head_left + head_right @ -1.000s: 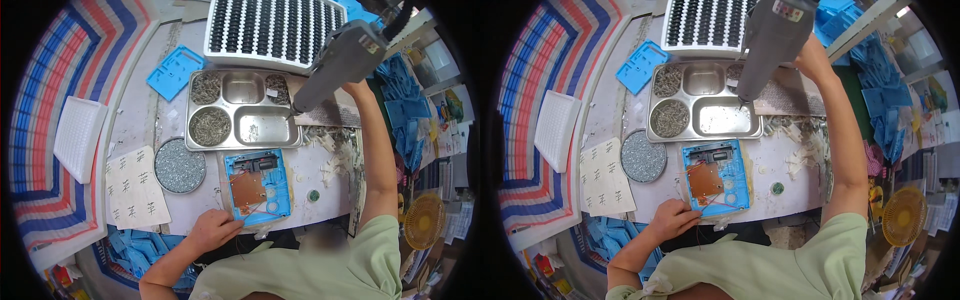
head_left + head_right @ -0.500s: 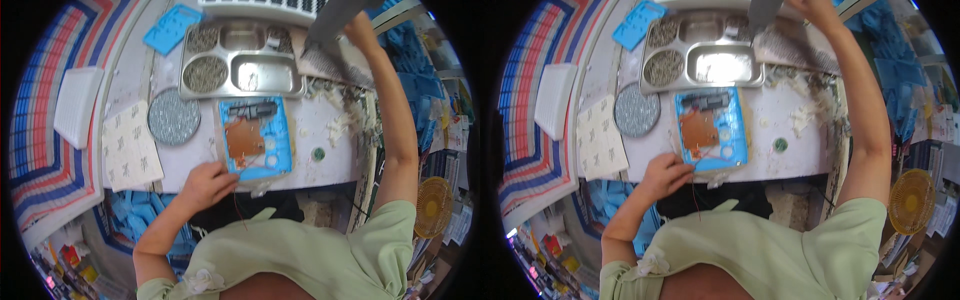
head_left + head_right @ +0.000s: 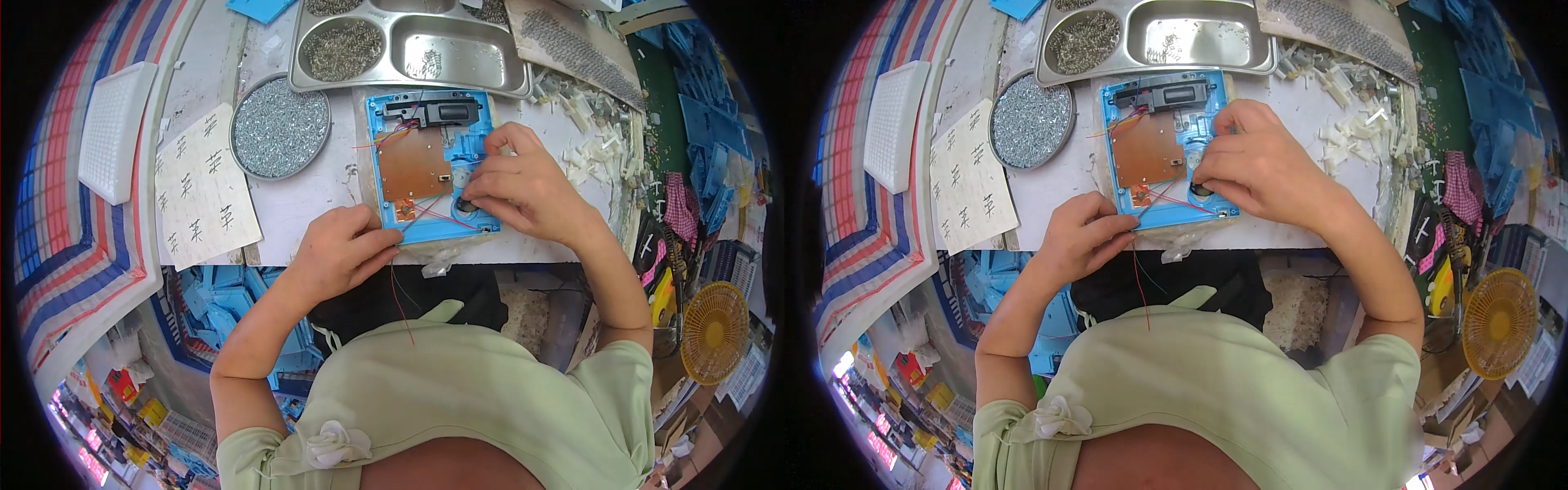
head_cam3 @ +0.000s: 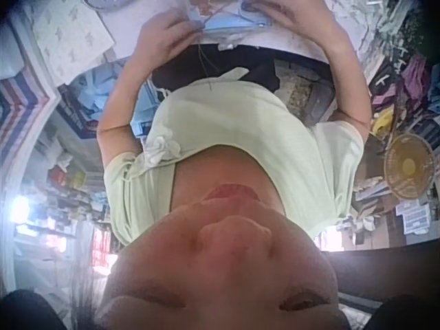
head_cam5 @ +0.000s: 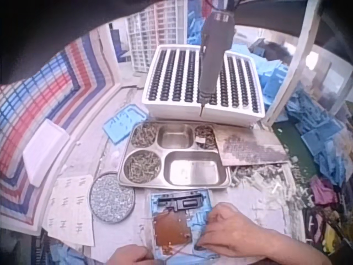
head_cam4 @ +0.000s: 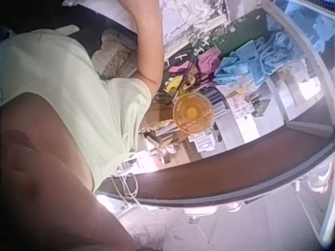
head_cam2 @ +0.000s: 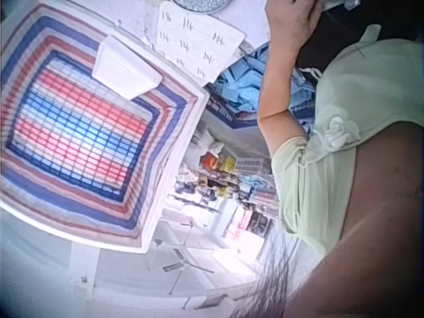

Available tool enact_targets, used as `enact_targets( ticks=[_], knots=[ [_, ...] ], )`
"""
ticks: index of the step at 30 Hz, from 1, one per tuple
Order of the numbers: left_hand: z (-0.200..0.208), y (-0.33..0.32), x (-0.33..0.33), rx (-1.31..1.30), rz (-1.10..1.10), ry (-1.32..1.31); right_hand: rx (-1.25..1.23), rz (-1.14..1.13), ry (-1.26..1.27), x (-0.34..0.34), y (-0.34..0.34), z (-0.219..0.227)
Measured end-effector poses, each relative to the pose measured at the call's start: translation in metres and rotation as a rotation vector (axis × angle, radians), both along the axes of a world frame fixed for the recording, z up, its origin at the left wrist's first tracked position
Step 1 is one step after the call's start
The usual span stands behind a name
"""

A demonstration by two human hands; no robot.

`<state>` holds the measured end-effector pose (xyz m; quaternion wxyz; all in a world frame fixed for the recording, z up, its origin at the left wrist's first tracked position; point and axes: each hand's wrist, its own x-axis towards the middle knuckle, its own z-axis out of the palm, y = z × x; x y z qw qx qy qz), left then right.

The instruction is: Assemble electronic components onto a blue plastic housing using a soldering iron and an electric screwdriver.

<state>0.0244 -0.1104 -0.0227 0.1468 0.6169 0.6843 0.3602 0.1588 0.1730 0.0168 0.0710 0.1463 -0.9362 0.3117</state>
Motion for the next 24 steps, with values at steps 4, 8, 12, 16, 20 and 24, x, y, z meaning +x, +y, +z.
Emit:
enact_targets(
  ticks=[4,8,12,16,20,24],
  knots=[
    [-0.001,-0.002,0.001,0.002,0.017,-0.014,0.027,0.055,0.079,0.0,-0.002,-0.012],
    [-0.004,-0.001,0.001,0.011,0.016,-0.025,-0.025,0.026,0.102,0.008,-0.004,-0.018],
    [0.001,-0.001,-0.001,-0.017,0.011,0.0,-0.003,-0.038,0.117,0.013,-0.009,-0.014],
    [-0.001,0.0,0.002,-0.009,0.025,-0.004,-0.006,-0.321,0.05,0.031,0.011,0.001],
    [0.015,0.004,0.0,-0.152,0.01,-0.068,0.214,-0.776,-0.219,0.066,0.062,0.011],
    [0.044,0.029,-0.029,-0.25,-0.177,-0.15,0.435,-0.766,-0.192,0.066,0.076,-0.013]
  ],
)
